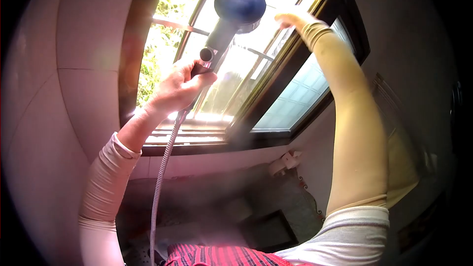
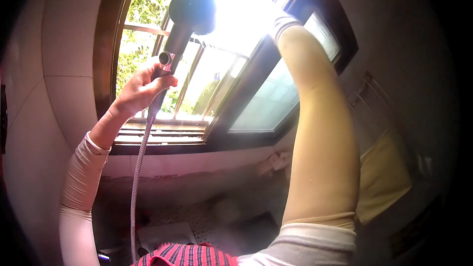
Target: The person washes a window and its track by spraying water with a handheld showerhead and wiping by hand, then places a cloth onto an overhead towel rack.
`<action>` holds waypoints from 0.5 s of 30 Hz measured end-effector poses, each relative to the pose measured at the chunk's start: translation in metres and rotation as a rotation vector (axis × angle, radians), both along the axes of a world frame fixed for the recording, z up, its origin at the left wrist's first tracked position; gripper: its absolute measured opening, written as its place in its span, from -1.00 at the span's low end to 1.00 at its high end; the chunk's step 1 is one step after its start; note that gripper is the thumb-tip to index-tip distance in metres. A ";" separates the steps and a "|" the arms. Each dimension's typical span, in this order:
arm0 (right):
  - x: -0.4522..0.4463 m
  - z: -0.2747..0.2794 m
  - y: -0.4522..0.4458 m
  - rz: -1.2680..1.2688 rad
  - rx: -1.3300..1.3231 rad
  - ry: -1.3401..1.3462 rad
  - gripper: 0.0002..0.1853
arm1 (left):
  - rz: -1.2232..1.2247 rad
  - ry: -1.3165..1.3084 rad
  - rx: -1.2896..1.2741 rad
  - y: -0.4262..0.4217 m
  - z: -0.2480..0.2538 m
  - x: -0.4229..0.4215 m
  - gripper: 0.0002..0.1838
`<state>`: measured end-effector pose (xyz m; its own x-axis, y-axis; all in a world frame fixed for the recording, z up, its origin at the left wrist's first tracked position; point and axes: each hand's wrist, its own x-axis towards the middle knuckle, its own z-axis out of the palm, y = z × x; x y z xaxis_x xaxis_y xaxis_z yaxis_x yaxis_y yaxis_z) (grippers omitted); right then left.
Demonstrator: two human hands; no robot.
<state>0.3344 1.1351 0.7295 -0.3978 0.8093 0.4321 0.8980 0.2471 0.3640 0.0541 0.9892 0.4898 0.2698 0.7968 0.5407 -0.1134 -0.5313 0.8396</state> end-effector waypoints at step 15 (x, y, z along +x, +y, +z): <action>0.001 -0.072 -0.061 0.351 -0.433 0.093 -0.75 | 0.174 0.129 -0.073 -0.037 0.038 0.029 -0.77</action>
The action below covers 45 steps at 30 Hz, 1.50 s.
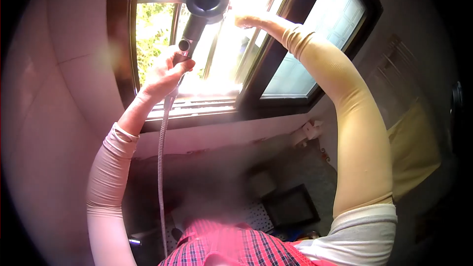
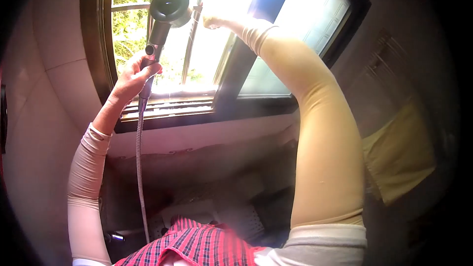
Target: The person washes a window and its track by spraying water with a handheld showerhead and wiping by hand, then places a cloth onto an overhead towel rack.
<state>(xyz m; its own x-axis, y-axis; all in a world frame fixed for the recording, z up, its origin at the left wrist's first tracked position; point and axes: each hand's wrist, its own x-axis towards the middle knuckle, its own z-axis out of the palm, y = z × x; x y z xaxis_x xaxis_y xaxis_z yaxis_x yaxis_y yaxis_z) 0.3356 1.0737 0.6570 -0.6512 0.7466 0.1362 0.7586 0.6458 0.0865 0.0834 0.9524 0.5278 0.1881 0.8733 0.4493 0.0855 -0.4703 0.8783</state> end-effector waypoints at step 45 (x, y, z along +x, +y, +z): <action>0.054 -0.243 -0.241 -0.199 -0.639 1.384 -0.60 | 0.629 1.358 0.240 -0.076 -0.087 0.030 -0.42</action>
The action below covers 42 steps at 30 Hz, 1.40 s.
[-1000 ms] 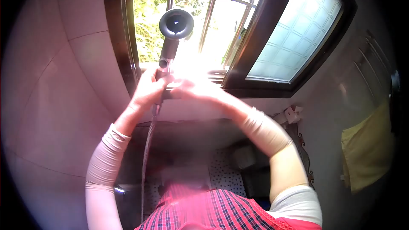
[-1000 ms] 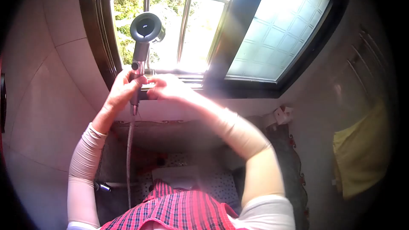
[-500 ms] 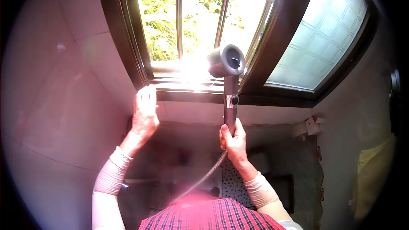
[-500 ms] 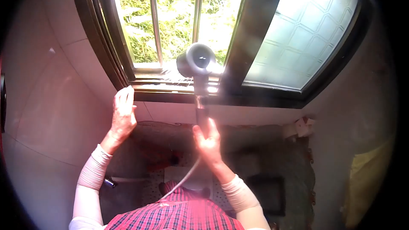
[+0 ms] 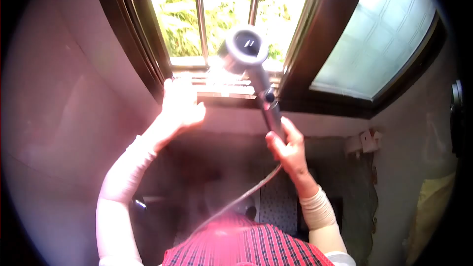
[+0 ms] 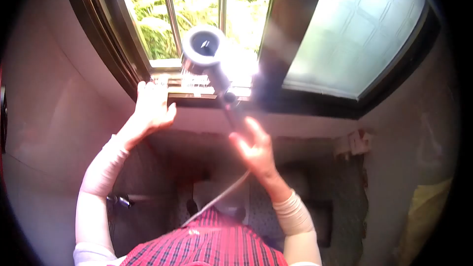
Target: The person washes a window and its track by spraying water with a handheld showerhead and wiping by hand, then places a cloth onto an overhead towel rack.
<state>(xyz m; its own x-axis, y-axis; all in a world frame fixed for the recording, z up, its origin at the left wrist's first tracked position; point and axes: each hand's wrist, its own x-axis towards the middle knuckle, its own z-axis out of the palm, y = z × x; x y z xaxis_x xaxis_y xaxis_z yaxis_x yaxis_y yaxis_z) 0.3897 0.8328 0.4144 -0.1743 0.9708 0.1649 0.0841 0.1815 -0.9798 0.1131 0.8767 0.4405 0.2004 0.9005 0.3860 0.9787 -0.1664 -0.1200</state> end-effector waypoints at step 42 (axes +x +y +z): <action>0.056 0.025 0.045 0.244 -0.079 0.017 -0.55 | -0.484 -0.438 -0.225 0.043 -0.006 0.106 -0.54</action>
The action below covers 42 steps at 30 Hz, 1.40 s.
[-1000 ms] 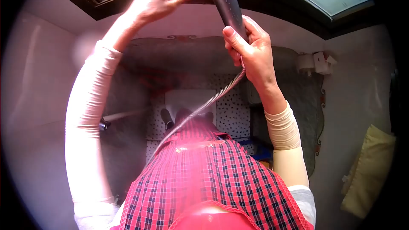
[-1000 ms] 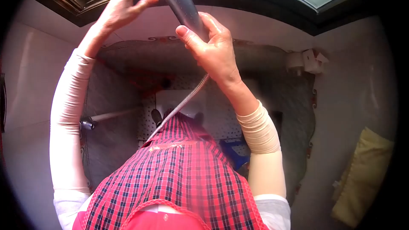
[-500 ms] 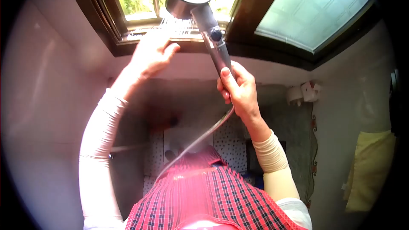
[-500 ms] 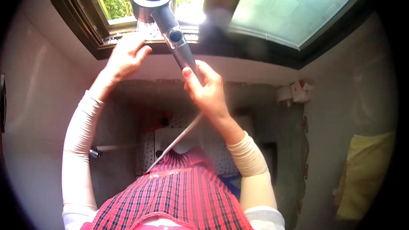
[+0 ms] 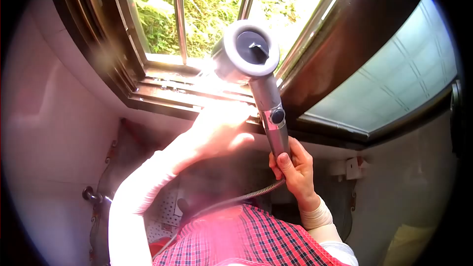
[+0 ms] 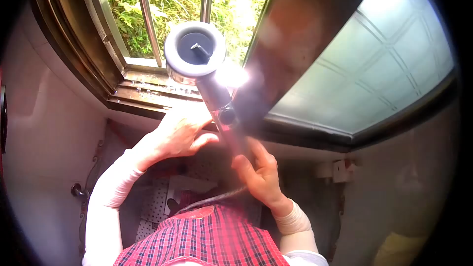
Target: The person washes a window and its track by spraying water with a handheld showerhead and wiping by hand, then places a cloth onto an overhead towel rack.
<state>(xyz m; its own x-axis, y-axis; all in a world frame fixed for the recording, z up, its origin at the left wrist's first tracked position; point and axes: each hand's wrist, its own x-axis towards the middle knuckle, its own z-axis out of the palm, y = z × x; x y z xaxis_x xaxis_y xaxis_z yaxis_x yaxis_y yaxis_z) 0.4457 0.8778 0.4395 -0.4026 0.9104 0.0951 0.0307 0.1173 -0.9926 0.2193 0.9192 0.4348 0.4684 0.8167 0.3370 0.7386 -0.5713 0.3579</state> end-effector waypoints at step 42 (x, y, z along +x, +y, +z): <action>-0.046 -0.054 0.020 0.160 0.162 0.120 -0.65 | 0.476 0.416 -0.150 -0.022 0.017 -0.118 -0.25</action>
